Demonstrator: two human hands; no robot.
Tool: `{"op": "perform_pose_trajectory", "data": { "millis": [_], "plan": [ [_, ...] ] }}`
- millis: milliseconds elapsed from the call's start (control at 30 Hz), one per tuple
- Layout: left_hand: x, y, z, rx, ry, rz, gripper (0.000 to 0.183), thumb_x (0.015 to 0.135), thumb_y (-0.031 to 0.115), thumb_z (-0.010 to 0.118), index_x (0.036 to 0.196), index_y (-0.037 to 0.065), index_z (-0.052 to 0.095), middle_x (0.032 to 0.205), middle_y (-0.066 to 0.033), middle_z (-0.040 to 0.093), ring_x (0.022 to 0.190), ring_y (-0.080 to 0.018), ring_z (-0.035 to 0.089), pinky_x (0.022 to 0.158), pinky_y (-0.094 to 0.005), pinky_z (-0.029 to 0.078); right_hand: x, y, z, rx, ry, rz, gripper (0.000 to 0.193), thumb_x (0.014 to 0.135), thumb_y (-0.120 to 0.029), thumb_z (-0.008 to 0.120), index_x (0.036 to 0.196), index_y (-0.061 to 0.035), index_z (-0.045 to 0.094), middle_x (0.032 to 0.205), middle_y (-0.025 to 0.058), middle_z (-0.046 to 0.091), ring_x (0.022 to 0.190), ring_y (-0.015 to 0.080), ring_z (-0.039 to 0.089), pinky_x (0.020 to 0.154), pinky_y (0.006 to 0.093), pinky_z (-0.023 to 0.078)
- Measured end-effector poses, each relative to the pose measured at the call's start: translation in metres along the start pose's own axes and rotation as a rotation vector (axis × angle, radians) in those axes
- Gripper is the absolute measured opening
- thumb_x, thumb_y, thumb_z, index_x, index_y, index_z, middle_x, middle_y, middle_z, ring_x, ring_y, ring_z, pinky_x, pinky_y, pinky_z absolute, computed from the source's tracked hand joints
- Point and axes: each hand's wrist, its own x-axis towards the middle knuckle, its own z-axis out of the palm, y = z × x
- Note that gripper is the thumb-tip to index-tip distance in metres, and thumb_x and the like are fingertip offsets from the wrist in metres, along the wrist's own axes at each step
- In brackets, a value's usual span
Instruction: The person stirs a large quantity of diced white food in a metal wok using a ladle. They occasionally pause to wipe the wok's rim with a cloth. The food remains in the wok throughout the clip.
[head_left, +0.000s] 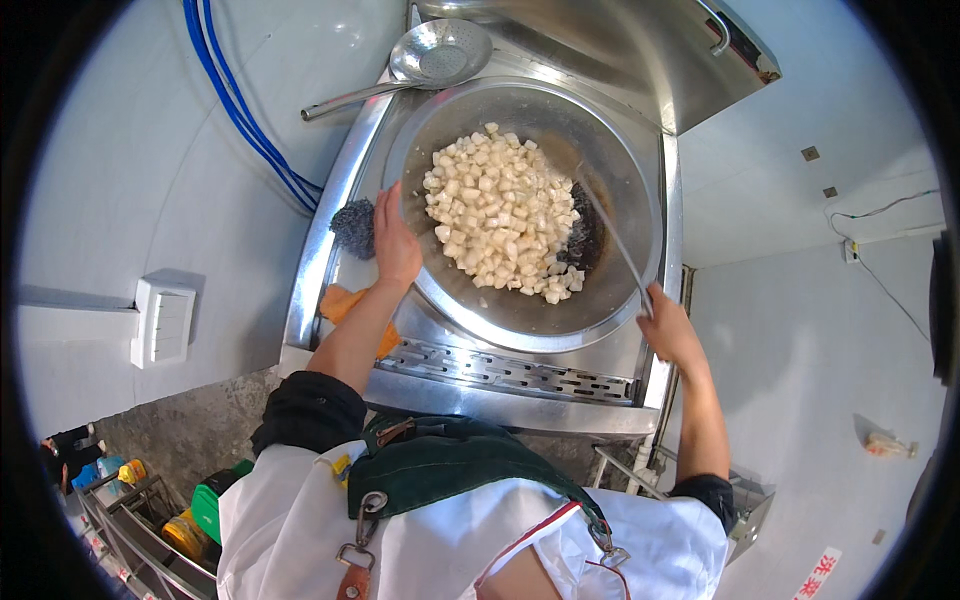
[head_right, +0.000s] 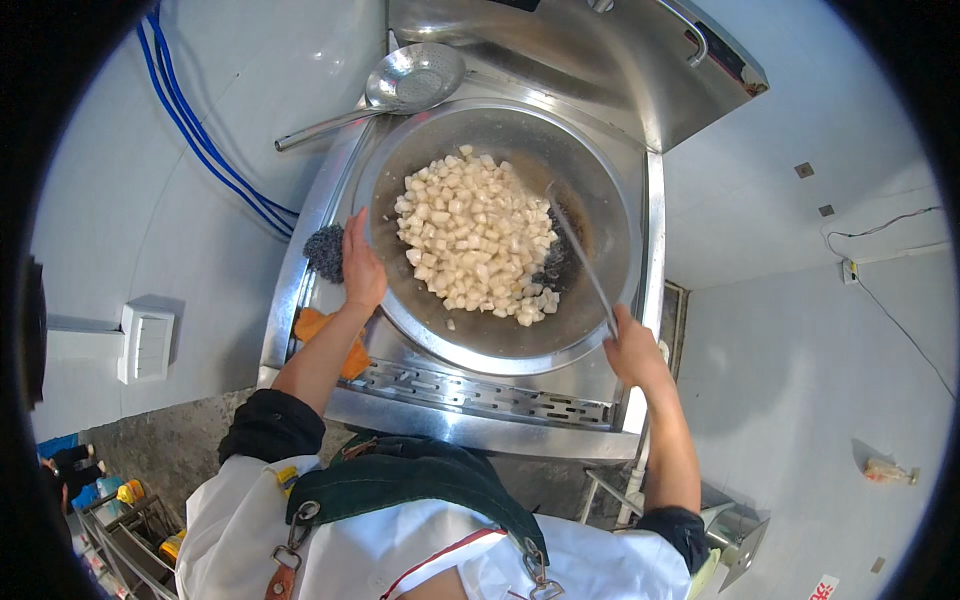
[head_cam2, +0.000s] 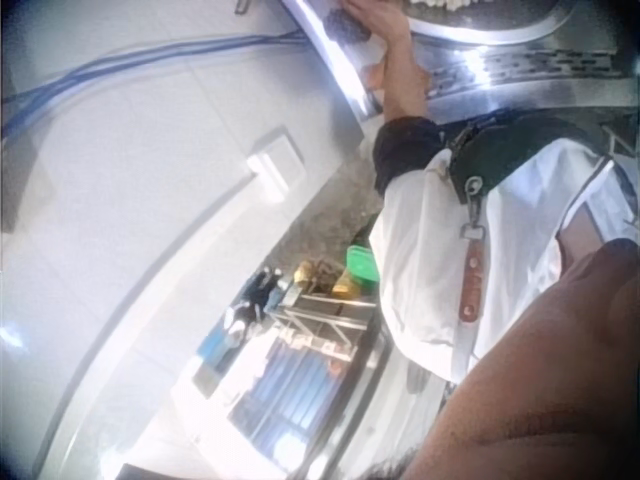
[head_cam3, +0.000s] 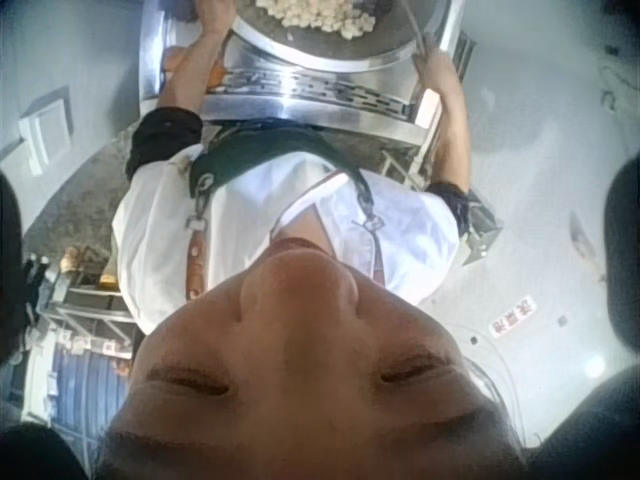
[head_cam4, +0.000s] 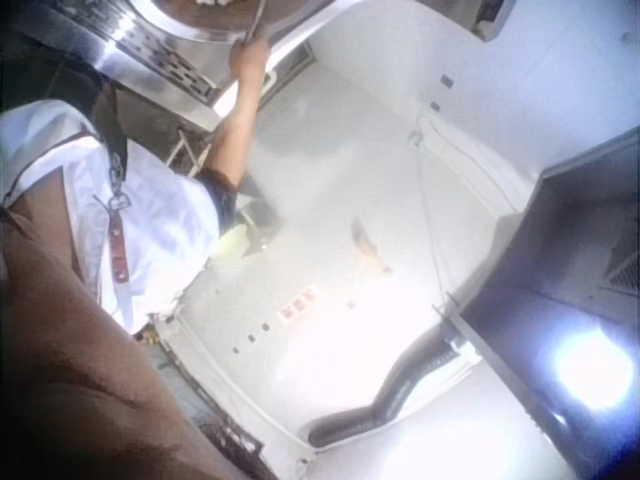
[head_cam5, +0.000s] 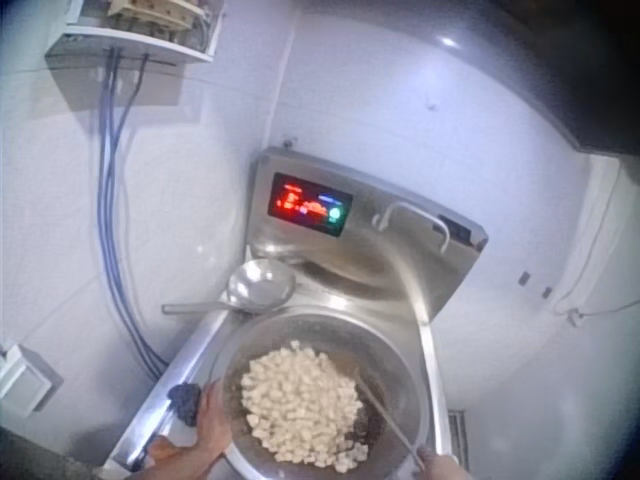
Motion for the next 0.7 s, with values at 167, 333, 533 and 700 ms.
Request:
{"op": "perform_pose_trajectory", "data": {
  "millis": [167, 333, 533, 700],
  "plan": [
    [0.000, 0.003, 0.001, 0.017, -0.002, -0.043, 0.066, 0.082, -0.013, 0.040, 0.144, 0.009, 0.033, 0.146, -0.0190, 0.033, 0.139, -0.0373, 0.025, 0.114, -0.0442, 0.024, 0.098, -0.036, 0.057, -0.154, 0.157, 0.140, 0.044, 0.080, 0.000, 0.056, 0.122, 0.0067, 0.041, 0.093, 0.0336, 0.064, 0.091, 0.0472, 0.064, 0.078, 0.0469, 0.055],
    [-0.002, -0.001, -0.001, 0.016, 0.016, 0.052, 0.067, 0.079, -0.015, 0.042, 0.143, 0.006, 0.034, 0.144, -0.0190, 0.035, 0.138, -0.0386, 0.026, 0.114, -0.0448, 0.024, 0.068, -0.087, 0.142, -0.109, -0.006, 0.011, 0.025, 0.089, -0.002, 0.045, 0.114, -0.0024, 0.041, 0.101, 0.0313, 0.063, 0.096, 0.0442, 0.064, 0.084, 0.0502, 0.052],
    [-0.004, -0.007, 0.001, 0.028, 0.048, 0.142, 0.064, 0.081, -0.012, 0.043, 0.142, 0.005, 0.034, 0.142, -0.0204, 0.037, 0.137, -0.0395, 0.029, 0.113, -0.0453, 0.026, -0.026, -0.056, 0.127, -0.566, 0.065, -0.117, 0.020, 0.092, -0.006, 0.045, 0.110, -0.0012, 0.037, 0.072, 0.0190, 0.067, 0.067, 0.0392, 0.068, 0.057, 0.0482, 0.055],
    [-0.002, -0.011, 0.007, 0.029, 0.079, 0.141, 0.059, 0.084, -0.010, 0.043, 0.141, 0.005, 0.036, 0.140, -0.0219, 0.038, 0.135, -0.0399, 0.031, 0.112, -0.0462, 0.028, -0.113, -0.040, -0.019, -0.325, 0.067, -0.120, 0.047, 0.083, -0.010, 0.056, 0.130, -0.0088, 0.051, 0.084, 0.0236, 0.066, 0.077, 0.0421, 0.063, 0.071, 0.0503, 0.052]
  ]
}}
